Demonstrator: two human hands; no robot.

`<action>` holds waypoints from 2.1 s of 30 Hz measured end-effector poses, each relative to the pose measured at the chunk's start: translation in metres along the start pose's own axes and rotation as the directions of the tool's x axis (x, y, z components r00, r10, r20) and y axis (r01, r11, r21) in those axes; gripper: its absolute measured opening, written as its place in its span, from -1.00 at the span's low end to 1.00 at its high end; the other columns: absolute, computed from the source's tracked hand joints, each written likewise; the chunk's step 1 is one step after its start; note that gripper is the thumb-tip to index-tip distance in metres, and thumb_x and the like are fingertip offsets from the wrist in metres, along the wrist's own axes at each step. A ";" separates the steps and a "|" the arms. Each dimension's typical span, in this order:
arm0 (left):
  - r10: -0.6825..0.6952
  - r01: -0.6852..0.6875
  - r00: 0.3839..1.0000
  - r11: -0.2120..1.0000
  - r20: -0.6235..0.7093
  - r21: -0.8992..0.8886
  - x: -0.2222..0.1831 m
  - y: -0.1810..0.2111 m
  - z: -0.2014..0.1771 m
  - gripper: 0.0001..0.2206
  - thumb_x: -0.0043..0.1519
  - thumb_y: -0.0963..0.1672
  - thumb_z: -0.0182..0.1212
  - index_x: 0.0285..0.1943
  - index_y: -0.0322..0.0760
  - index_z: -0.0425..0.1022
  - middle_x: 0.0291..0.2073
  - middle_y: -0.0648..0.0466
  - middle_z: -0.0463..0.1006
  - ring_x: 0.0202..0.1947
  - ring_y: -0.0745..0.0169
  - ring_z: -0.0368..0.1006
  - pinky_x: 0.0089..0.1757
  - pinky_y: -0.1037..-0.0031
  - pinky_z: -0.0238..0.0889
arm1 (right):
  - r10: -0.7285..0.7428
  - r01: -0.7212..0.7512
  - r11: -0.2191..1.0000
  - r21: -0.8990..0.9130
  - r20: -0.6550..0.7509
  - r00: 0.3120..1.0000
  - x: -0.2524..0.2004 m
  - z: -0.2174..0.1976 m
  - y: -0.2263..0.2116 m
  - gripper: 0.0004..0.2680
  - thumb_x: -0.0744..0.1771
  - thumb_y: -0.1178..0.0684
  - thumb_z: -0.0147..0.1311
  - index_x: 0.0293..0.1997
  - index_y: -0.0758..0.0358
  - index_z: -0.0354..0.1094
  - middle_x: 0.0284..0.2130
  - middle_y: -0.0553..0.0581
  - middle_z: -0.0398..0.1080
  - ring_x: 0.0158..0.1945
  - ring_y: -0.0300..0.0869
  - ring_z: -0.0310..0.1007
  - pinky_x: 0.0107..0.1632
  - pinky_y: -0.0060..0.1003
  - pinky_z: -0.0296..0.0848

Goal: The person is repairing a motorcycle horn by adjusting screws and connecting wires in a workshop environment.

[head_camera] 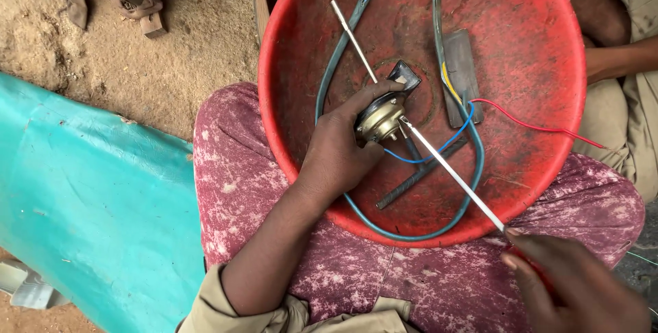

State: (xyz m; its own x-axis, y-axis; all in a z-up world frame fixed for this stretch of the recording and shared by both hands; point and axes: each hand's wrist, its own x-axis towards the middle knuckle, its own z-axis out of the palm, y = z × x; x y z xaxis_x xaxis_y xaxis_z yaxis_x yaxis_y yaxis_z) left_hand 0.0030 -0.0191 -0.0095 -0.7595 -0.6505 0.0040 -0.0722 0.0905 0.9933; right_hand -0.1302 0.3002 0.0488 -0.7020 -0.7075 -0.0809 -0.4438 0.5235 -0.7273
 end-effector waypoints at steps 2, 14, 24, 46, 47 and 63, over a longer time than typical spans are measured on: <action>0.003 -0.003 1.000 0.999 0.003 0.037 0.002 -0.001 0.000 -0.30 -0.05 -0.37 0.19 0.35 -0.08 0.38 0.13 -0.03 0.61 0.15 0.16 0.57 0.10 0.43 0.45 | -0.373 0.414 0.674 -0.612 0.202 0.906 0.008 -0.007 -0.006 -0.79 0.36 0.08 0.10 0.08 0.20 0.51 -0.08 0.20 0.58 -0.10 -0.14 0.60 -0.01 -0.36 0.54; 0.018 -0.021 1.000 0.981 -0.016 -0.194 0.001 -0.006 0.005 -0.30 -0.05 -0.39 0.20 0.37 -0.23 0.37 0.18 0.02 0.58 0.20 0.29 0.50 0.16 0.53 0.35 | 0.373 -0.382 0.903 0.194 0.085 0.924 0.024 -0.027 0.020 -0.75 0.42 0.17 0.12 0.26 0.40 0.44 -0.42 0.41 0.47 -0.58 -0.20 0.22 -0.62 -0.33 0.21; -0.119 0.170 0.985 0.830 0.129 -0.532 -0.001 -0.005 0.006 -0.26 -0.02 -0.41 0.22 0.46 -0.31 0.31 0.11 0.05 0.49 0.06 0.31 0.44 0.05 0.53 0.36 | -0.212 0.214 0.976 -0.045 0.030 0.977 0.071 0.014 -0.022 -0.77 0.36 0.23 0.15 0.15 0.35 0.40 -0.12 0.14 0.56 -0.15 -0.27 0.54 -0.13 -0.43 0.49; -0.186 0.271 0.962 0.713 0.198 -0.646 0.001 0.003 0.006 -0.22 -0.01 -0.42 0.24 0.50 -0.34 0.21 0.23 0.01 0.45 0.21 0.27 0.42 0.21 0.44 0.35 | -0.538 0.533 0.833 0.148 -0.006 0.843 0.153 0.072 -0.056 -0.91 0.28 0.35 0.20 -0.24 0.33 0.47 -0.28 0.09 0.53 -0.20 -0.21 0.60 -0.10 -0.34 0.54; -0.176 0.266 0.964 0.700 0.200 -0.663 0.000 0.002 0.006 -0.22 -0.01 -0.42 0.24 0.50 -0.34 0.20 0.24 0.01 0.44 0.22 0.26 0.42 0.22 0.43 0.34 | -0.615 0.609 0.788 0.085 0.067 0.786 0.154 0.077 -0.057 -0.91 0.27 0.35 0.25 -0.24 0.34 0.50 -0.28 0.11 0.55 -0.18 -0.19 0.59 -0.09 -0.32 0.51; -0.119 0.233 0.970 0.701 0.211 -0.674 0.000 0.004 0.004 -0.22 0.01 -0.40 0.27 0.52 -0.33 0.19 0.24 0.00 0.44 0.26 0.23 0.41 0.28 0.38 0.32 | -0.477 0.430 0.870 0.241 0.185 0.859 0.155 0.084 -0.054 -0.91 0.28 0.20 0.32 -0.23 0.34 0.49 -0.30 0.12 0.51 -0.21 -0.23 0.56 -0.16 -0.38 0.51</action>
State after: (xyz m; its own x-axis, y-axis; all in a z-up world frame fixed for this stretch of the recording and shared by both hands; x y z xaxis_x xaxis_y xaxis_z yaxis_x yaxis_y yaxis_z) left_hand -0.0003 -0.0158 -0.0059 -0.8648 -0.4827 -0.1386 0.2087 -0.5965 0.7750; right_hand -0.1683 0.1222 0.0188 -0.2888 -0.9454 0.1509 -0.5536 0.0363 -0.8320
